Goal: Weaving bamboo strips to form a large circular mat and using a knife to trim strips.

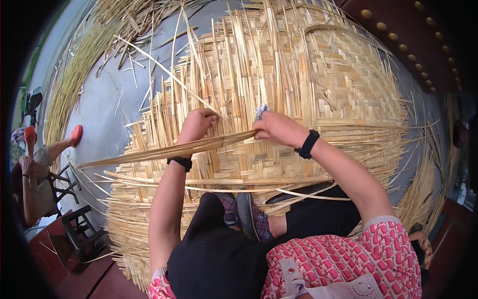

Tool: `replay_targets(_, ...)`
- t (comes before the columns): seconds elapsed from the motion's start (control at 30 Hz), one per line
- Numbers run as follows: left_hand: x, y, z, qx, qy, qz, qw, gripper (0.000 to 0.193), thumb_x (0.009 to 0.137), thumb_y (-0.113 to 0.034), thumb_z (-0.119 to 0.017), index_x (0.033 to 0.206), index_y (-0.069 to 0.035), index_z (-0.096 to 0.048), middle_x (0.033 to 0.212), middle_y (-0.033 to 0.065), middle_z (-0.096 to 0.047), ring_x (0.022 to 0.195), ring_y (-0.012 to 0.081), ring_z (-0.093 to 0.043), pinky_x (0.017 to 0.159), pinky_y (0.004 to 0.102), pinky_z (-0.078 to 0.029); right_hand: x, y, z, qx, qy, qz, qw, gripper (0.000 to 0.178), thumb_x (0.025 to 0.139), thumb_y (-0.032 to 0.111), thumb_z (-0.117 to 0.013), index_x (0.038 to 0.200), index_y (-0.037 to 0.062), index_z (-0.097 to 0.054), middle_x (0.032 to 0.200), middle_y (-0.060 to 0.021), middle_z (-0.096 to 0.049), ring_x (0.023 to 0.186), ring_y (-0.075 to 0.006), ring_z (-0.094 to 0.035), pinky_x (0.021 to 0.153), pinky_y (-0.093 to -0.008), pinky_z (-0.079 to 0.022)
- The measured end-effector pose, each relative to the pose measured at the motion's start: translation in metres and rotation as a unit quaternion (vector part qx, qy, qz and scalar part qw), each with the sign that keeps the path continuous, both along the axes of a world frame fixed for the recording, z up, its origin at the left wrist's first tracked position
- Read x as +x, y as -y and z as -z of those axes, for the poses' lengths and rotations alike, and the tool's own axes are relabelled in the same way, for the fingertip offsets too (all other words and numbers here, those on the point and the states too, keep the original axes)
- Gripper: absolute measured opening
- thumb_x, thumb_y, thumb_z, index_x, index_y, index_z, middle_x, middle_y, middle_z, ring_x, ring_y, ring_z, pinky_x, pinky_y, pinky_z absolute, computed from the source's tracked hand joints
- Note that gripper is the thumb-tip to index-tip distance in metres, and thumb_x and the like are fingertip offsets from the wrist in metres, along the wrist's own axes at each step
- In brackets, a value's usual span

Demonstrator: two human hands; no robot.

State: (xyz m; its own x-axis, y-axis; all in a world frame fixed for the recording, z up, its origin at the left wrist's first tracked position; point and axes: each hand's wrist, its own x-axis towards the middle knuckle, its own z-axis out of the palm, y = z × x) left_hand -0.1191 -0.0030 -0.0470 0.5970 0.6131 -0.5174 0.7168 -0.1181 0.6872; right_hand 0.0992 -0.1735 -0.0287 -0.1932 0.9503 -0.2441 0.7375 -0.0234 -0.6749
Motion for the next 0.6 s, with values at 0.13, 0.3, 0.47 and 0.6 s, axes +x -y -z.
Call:
replay_targets(0.13,0.031,-0.010,0.037,0.131,0.095,0.031,0.986,0.033,0.095,-0.026,-0.061,0.107,0.003,-0.068,0.082,0.0082,-0.067,0.063,0.0161,-0.061,0.057,0.0298,-0.050,-0.016,0.012,0.007,0.130,0.043,0.034,0.990,0.015,0.085,0.021,-0.068,0.083,0.0082,-0.062,0.074,-0.0131,-0.057,0.074,-0.0317,-0.062,0.065,-0.0425,-0.052)
replay_targets(0.3,0.068,-0.016,-0.004,-0.235,-0.020,-0.076,0.969,0.058,0.098,-0.056,-0.050,0.115,-0.001,-0.059,0.101,0.0111,-0.066,0.082,0.0200,-0.066,0.071,0.0383,-0.053,-0.018,0.031,0.007,0.197,0.079,0.143,0.967,0.012,0.085,0.018,-0.071,0.084,0.0075,-0.064,0.069,-0.0096,-0.055,0.063,-0.0297,-0.058,0.055,-0.0370,-0.048)
replay_targets(0.47,0.056,0.005,0.033,-0.453,0.427,-0.136,0.771,0.079,0.096,-0.069,-0.034,0.134,-0.002,-0.051,0.131,0.0100,-0.051,0.102,0.0189,-0.060,0.084,0.0340,-0.053,-0.028,0.036,0.024,0.151,-0.140,0.439,0.875,0.012,0.086,0.015,-0.069,0.082,0.0040,-0.067,0.061,-0.0083,-0.057,0.057,-0.0199,-0.055,0.054,-0.0319,-0.043)
replay_targets(0.6,0.061,-0.004,0.031,-0.562,0.363,-0.184,0.720,0.075,0.099,-0.064,-0.030,0.136,-0.002,-0.050,0.131,0.0130,-0.057,0.107,0.0201,-0.062,0.087,0.0366,-0.057,-0.028,0.030,0.026,0.054,-0.254,0.499,0.827,0.014,0.086,0.016,-0.070,0.087,0.0020,-0.068,0.060,-0.0078,-0.055,0.056,-0.0151,-0.052,0.054,-0.0301,-0.041)
